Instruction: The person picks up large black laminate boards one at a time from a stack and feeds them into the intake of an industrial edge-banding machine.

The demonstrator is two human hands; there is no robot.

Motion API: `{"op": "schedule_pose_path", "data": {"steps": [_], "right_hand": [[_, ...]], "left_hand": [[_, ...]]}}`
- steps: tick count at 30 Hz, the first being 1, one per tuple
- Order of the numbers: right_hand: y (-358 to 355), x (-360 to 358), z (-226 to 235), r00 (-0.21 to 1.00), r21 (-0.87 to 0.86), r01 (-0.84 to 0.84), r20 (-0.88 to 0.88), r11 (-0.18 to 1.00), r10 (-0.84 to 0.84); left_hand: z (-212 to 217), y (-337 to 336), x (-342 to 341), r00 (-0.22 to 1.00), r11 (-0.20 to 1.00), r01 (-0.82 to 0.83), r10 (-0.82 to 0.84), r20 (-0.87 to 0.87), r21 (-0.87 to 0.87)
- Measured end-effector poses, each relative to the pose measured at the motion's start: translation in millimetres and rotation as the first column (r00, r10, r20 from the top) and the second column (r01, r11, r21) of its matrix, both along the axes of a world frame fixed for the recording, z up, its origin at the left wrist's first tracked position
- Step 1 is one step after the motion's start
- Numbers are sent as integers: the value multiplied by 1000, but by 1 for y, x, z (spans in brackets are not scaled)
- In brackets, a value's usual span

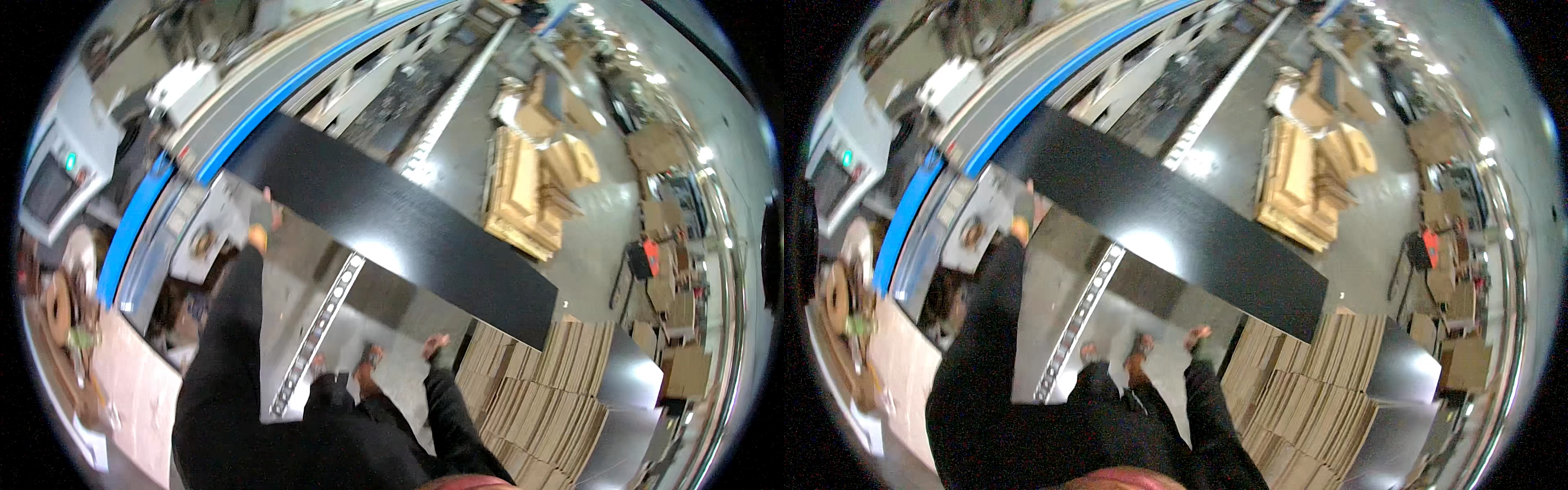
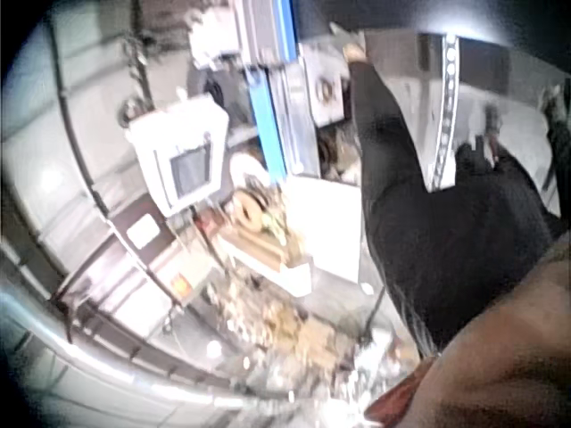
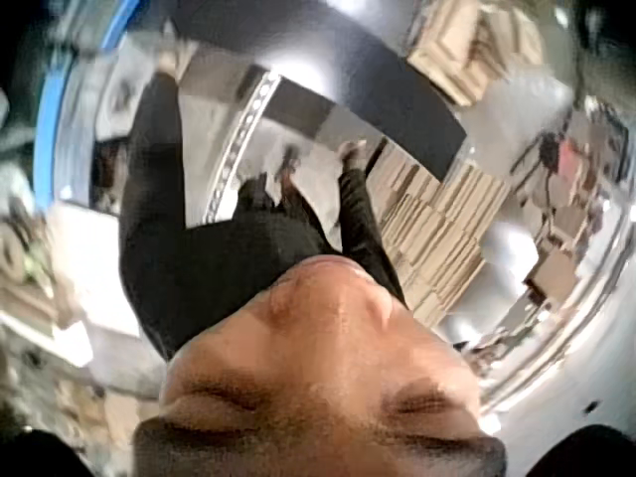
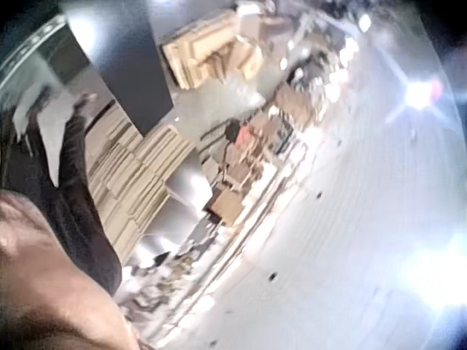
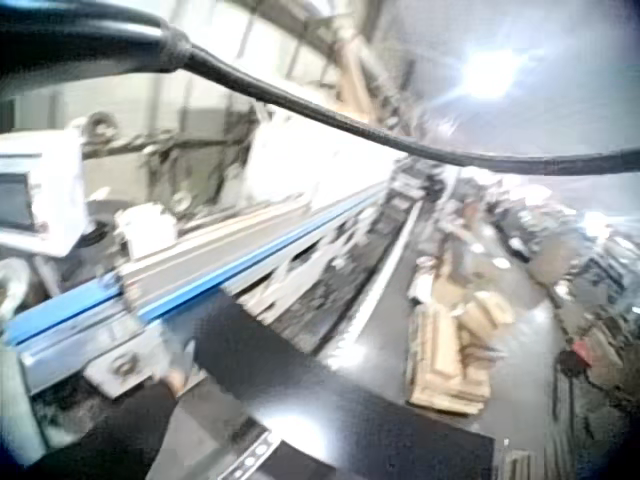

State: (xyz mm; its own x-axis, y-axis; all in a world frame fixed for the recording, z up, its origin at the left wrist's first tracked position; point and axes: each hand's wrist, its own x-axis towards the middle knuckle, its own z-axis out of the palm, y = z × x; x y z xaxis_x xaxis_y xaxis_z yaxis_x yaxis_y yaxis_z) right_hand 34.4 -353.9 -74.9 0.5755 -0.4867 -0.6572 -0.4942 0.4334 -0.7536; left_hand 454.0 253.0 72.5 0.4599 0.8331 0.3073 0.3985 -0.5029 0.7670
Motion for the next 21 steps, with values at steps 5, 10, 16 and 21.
{"op": "schedule_pose_path", "data": {"steps": [5, 10, 16, 21], "right_hand": [[74, -155, 31, 788, -343, -602, -110, 721, 605], [44, -209, 64, 405, -160, -903, -630, 400, 663], [4, -124, 133, 532, -363, -847, -565, 389, 630], [9, -80, 152, 592, -477, -793, -455, 379, 665]], "left_hand": [[11, -75, -153, 943, 946, 301, -277, 185, -120], [14, -200, -314, 670, 622, 737, -724, 164, -266], [26, -296, -325, 273, 296, 926, -954, -126, -234], [-18, -311, -309, 138, 252, 935, -907, -397, -251]]}}
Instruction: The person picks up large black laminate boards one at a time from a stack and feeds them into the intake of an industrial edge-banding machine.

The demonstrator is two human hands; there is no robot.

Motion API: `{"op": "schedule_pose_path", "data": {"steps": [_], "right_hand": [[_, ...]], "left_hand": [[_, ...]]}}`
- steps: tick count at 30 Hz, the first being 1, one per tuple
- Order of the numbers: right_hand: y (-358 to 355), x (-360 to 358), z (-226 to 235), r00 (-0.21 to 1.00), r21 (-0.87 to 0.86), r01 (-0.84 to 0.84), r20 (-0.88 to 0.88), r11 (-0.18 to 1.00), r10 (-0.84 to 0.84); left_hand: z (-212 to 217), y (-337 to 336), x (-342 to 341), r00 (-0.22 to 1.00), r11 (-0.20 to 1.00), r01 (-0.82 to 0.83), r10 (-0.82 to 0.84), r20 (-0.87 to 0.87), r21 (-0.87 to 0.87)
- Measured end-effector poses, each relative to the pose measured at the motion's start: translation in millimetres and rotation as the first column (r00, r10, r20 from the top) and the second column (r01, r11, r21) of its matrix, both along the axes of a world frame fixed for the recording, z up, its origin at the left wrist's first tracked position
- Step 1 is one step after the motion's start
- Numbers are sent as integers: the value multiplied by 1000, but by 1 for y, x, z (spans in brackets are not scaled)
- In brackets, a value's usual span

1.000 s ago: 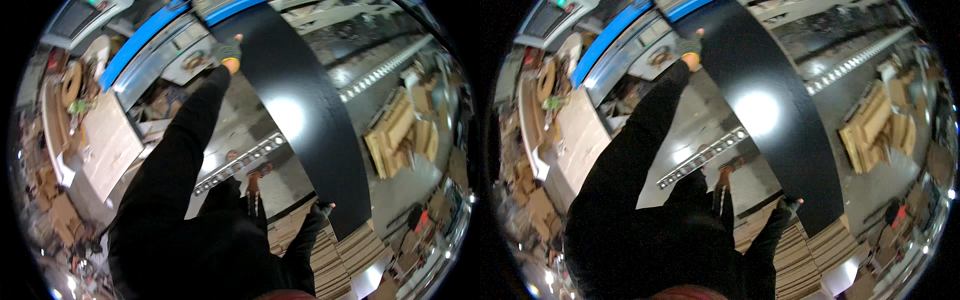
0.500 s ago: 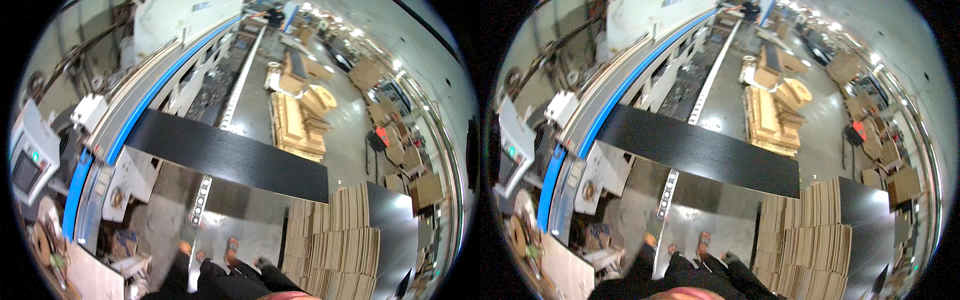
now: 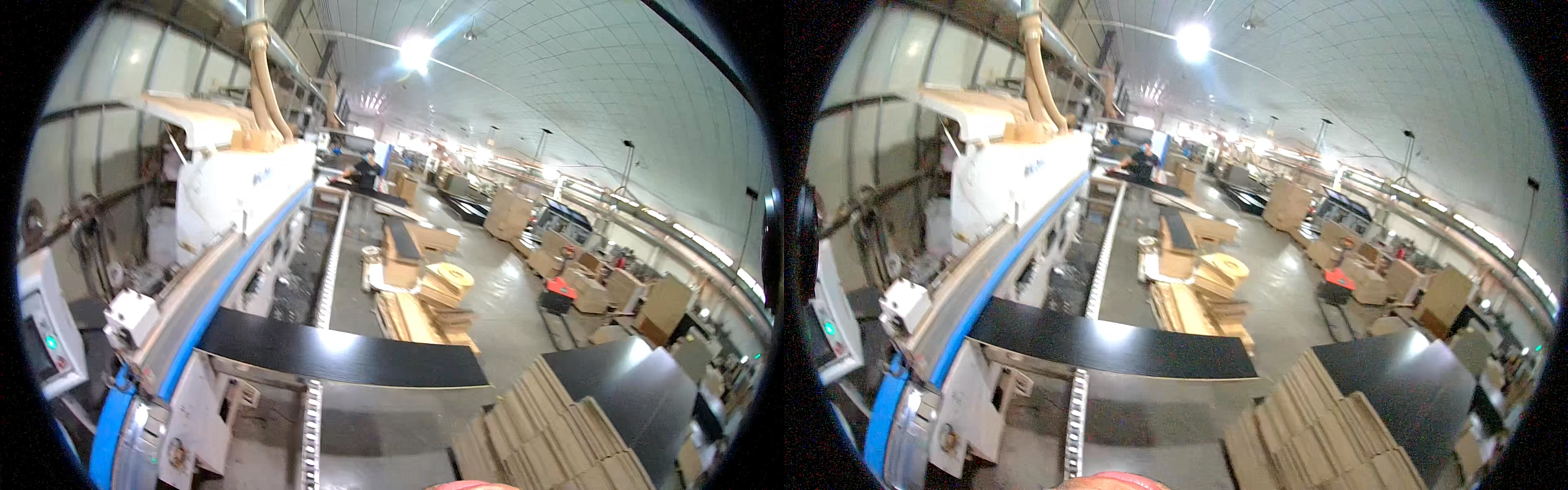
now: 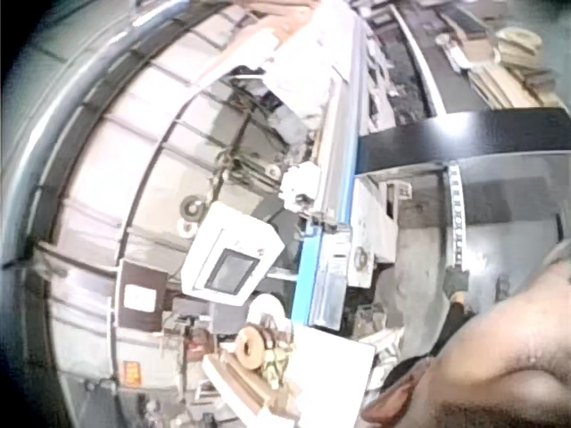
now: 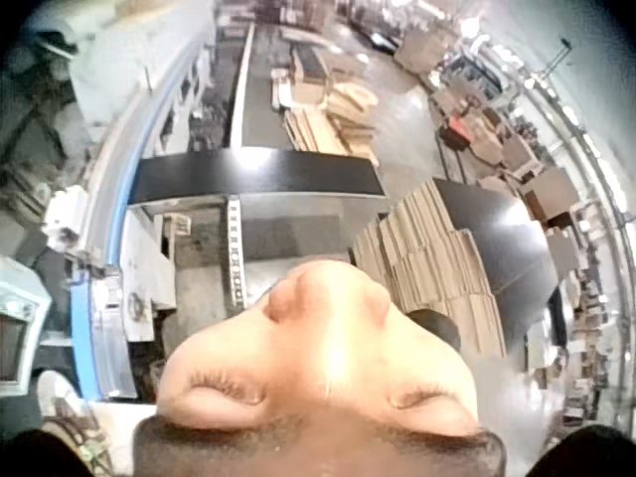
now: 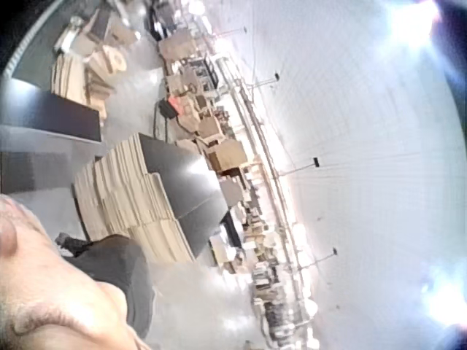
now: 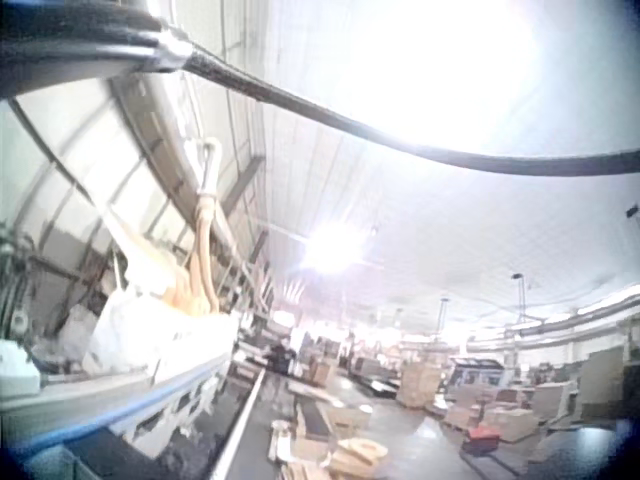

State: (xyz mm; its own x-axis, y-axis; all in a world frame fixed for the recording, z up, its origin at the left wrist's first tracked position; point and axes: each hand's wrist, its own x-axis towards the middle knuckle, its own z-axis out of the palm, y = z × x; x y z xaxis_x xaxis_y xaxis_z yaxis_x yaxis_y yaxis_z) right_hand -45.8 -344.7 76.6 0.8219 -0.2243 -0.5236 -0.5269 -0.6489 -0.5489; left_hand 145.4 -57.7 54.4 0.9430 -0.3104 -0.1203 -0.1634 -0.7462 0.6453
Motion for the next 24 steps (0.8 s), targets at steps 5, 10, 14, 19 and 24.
{"op": "schedule_pose_path", "data": {"steps": [5, 10, 14, 19, 24], "right_hand": [[104, 98, -21, 950, 72, -257, 202, 964, 238], [203, 62, -4, 857, 331, -206, 516, 921, 6], [151, 19, -46, 986, 290, -55, 166, 955, 6], [107, -46, -6, 992, 28, -36, -119, 999, 39], [58, -126, -11, 972, -23, 234, 31, 972, -233]], "left_hand": [[-55, 109, -2, 998, 992, -57, 57, 5, 109], [-43, 212, -50, 995, 960, -2, 30, -96, 281], [-70, 165, -108, 990, 969, 69, -36, -138, 236], [-58, 173, -91, 995, 967, -101, 94, 40, 235], [-49, 178, -75, 909, 885, -404, 418, -11, 229]]}}
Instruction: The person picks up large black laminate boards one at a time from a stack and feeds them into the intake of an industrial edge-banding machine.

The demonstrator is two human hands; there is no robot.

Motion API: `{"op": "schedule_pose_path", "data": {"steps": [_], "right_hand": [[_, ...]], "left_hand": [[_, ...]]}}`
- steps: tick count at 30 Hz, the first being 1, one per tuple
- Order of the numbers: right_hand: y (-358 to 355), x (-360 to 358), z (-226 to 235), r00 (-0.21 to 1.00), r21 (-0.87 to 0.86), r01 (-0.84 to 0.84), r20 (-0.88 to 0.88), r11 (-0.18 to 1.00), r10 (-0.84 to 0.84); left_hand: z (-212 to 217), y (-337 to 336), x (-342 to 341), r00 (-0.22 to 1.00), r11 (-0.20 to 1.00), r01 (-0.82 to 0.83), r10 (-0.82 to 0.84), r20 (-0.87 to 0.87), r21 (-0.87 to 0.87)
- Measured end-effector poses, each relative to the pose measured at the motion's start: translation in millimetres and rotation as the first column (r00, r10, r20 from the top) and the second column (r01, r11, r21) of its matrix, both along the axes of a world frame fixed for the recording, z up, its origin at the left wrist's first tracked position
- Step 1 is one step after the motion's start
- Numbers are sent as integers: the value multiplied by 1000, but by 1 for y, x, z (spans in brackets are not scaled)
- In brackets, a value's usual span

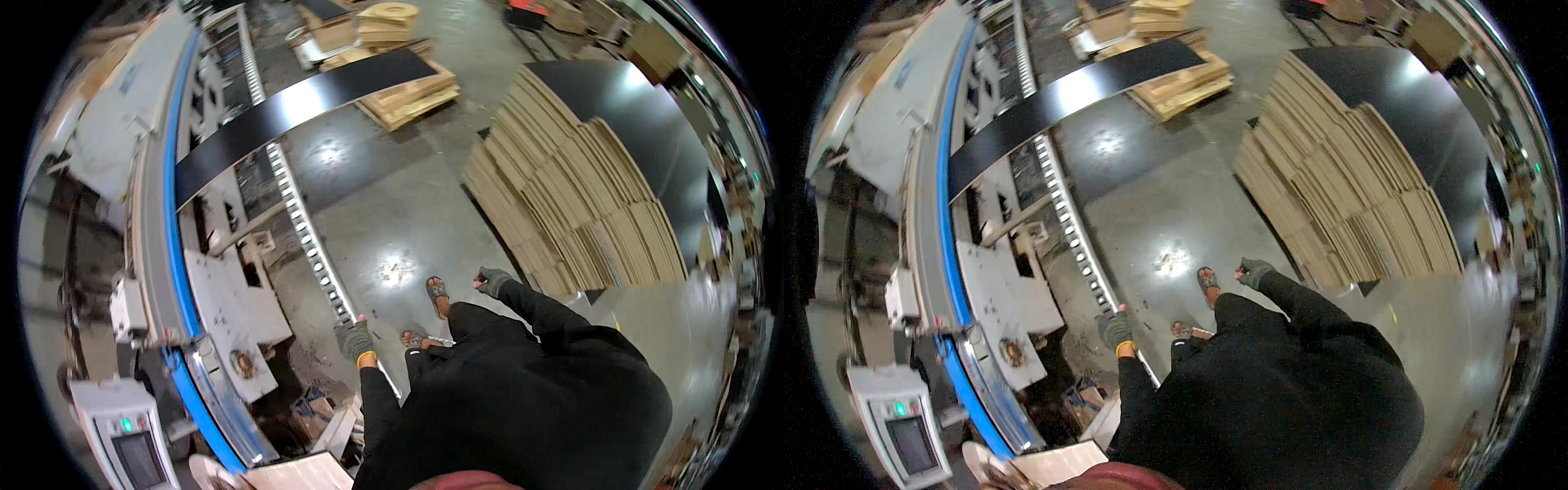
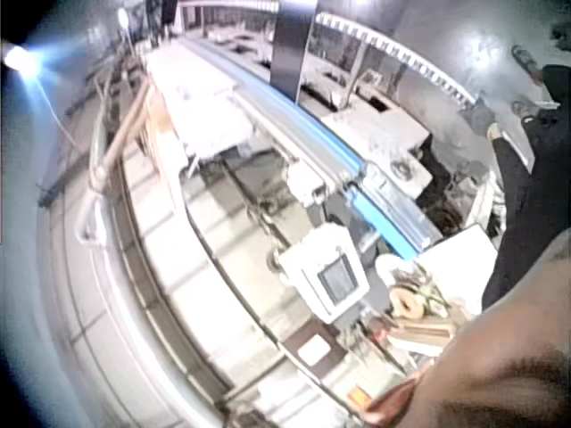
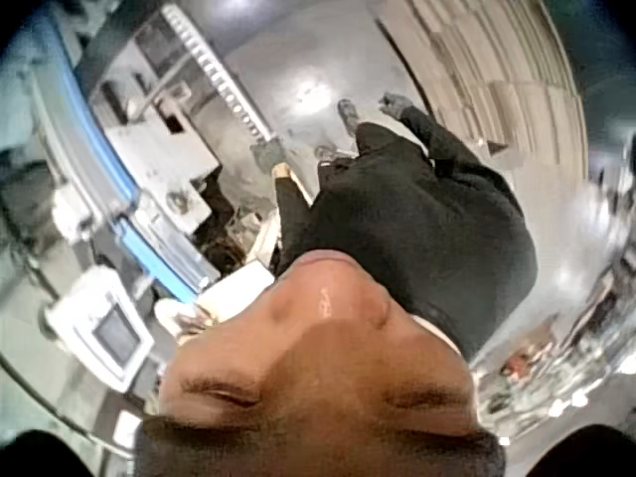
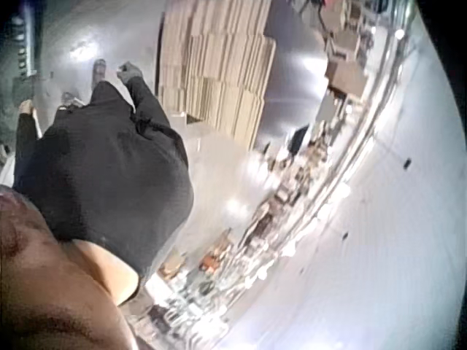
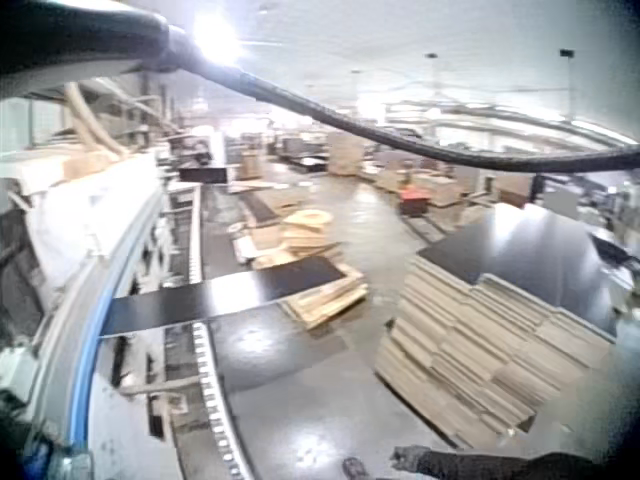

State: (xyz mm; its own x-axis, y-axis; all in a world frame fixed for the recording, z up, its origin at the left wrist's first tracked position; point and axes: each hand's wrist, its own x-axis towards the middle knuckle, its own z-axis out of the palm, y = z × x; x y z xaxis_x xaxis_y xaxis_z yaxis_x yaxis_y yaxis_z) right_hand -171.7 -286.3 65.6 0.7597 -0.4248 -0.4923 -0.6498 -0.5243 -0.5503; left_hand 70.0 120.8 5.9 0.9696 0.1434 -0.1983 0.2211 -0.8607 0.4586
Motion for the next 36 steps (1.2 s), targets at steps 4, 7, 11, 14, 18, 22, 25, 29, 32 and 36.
{"op": "schedule_pose_path", "data": {"steps": [4, 7, 11, 14, 18, 22, 25, 29, 32, 36], "right_hand": [[-8, -72, 16, 963, -83, 266, -20, 960, -269], [-20, -71, 12, 956, -75, 292, 23, 953, -291], [-47, -17, 71, 977, -131, 215, 36, 968, -212], [-87, 11, 95, 983, -386, 170, 132, 907, -128], [-164, 26, 108, 843, -440, 470, 481, 766, -241], [-242, 31, 179, 527, -245, 748, 785, 617, -327], [-301, 25, 188, 217, 61, 841, 872, 538, -438], [-353, 24, 192, 59, 230, 776, 901, 587, -430], [-365, 31, 205, 44, 267, 762, 887, 589, -459], [-372, 32, 205, 59, 319, 752, 839, 576, -541]], "left_hand": [[50, -26, -14, 988, 996, 83, -85, 127, 21], [66, -34, -4, 1000, 997, 1, -3, -27, -74], [29, -15, 2, 996, 992, -40, 48, 70, -117], [66, -30, -6, 997, 998, -49, 46, -69, -31], [125, -67, -21, 998, 1000, 18, -19, -63, -18], [83, -48, -20, 960, 978, 192, -203, 191, 78], [44, -40, -5, 981, 991, 100, -84, 172, -86], [72, -84, -10, 969, 974, -126, 80, 233, 190], [102, -145, -28, 930, 968, -203, 144, 340, 146], [80, -210, -22, 902, 962, -196, 253, 350, -190]]}}
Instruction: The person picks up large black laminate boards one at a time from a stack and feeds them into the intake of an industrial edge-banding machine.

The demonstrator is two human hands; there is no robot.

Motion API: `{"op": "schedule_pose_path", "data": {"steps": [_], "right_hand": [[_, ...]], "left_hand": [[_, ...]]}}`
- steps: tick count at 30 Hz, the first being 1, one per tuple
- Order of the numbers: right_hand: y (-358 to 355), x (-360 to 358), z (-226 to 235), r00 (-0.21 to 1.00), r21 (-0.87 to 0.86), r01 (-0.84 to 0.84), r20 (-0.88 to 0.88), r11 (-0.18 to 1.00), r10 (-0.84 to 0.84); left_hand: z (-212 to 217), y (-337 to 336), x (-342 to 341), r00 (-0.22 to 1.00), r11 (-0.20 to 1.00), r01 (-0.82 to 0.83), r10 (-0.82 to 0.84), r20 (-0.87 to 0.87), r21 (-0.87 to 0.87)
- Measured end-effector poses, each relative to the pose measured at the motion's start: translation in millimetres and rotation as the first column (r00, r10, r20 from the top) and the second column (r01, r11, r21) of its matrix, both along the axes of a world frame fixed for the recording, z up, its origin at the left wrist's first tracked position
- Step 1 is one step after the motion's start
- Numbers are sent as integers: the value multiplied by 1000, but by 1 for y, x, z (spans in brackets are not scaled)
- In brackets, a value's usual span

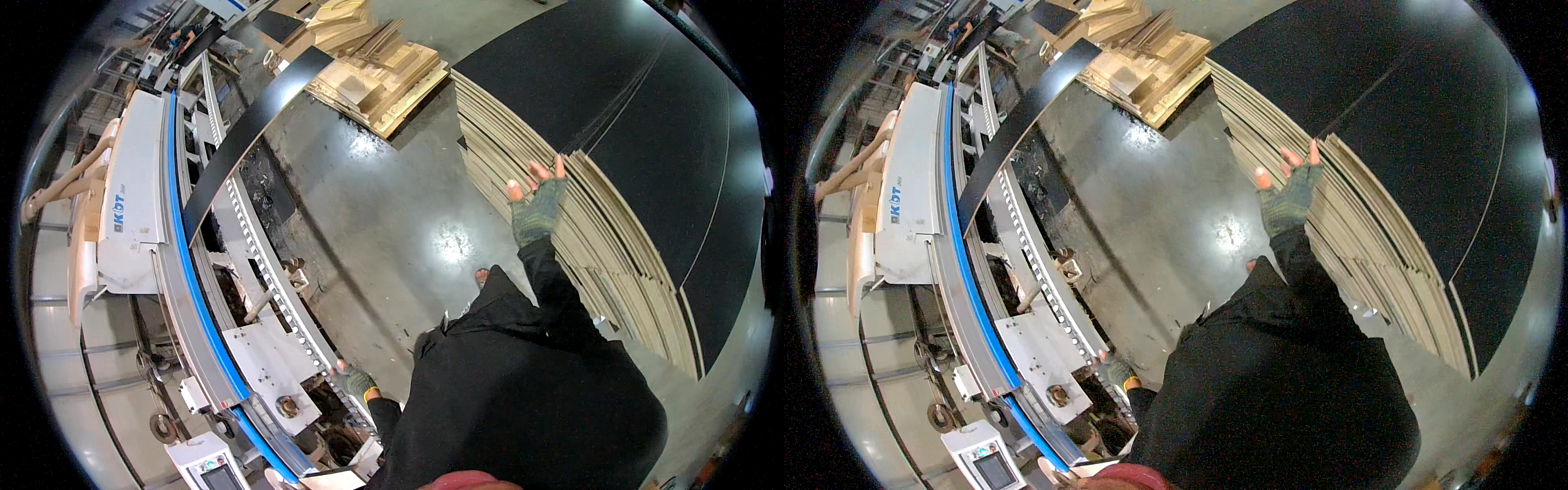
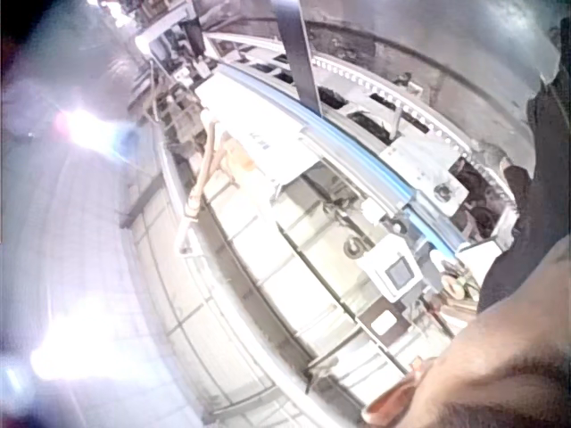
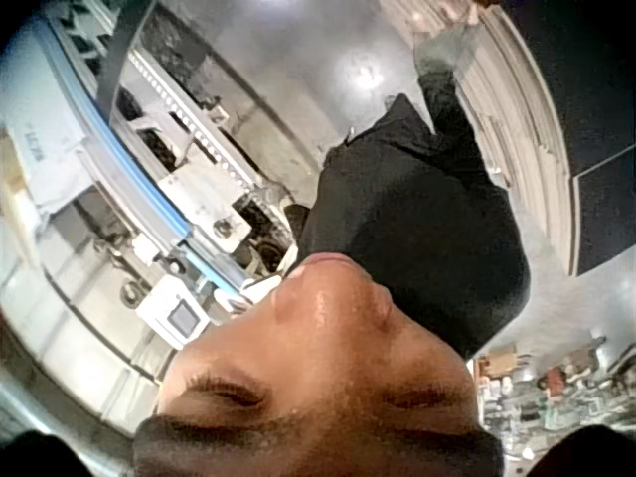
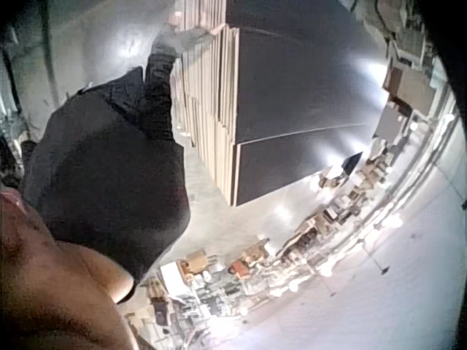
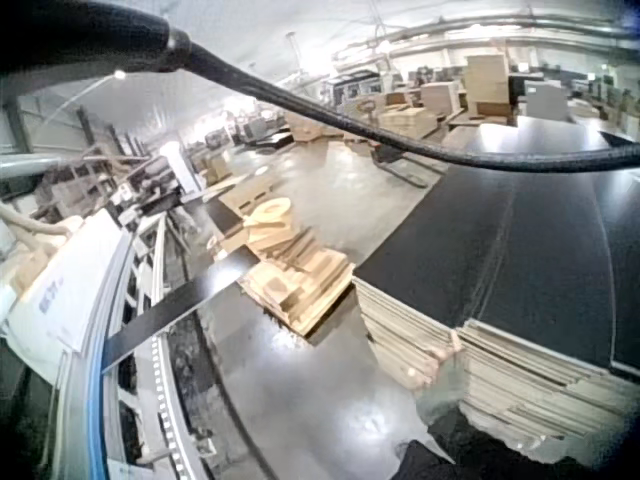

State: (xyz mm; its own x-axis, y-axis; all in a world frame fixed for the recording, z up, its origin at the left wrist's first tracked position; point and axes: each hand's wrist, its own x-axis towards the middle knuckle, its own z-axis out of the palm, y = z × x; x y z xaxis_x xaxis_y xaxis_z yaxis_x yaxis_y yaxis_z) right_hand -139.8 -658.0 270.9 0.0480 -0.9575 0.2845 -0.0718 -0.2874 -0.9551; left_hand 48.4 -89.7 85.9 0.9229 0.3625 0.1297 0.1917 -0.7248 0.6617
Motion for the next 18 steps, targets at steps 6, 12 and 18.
{"op": "schedule_pose_path", "data": {"steps": [6, 12, 18], "right_hand": [[-11, -20, 7, 997, -18, -77, 30, 997, 78], [-24, -23, 18, 959, 52, -278, 74, 959, 274], [-46, -30, 22, 947, -16, -319, -56, 948, 317]], "left_hand": [[43, -117, 23, 944, 940, 326, -329, -9, -95], [81, -250, 59, 714, 617, 617, -700, 18, -489], [152, -465, 25, 233, 75, 606, -969, 86, -792]]}}
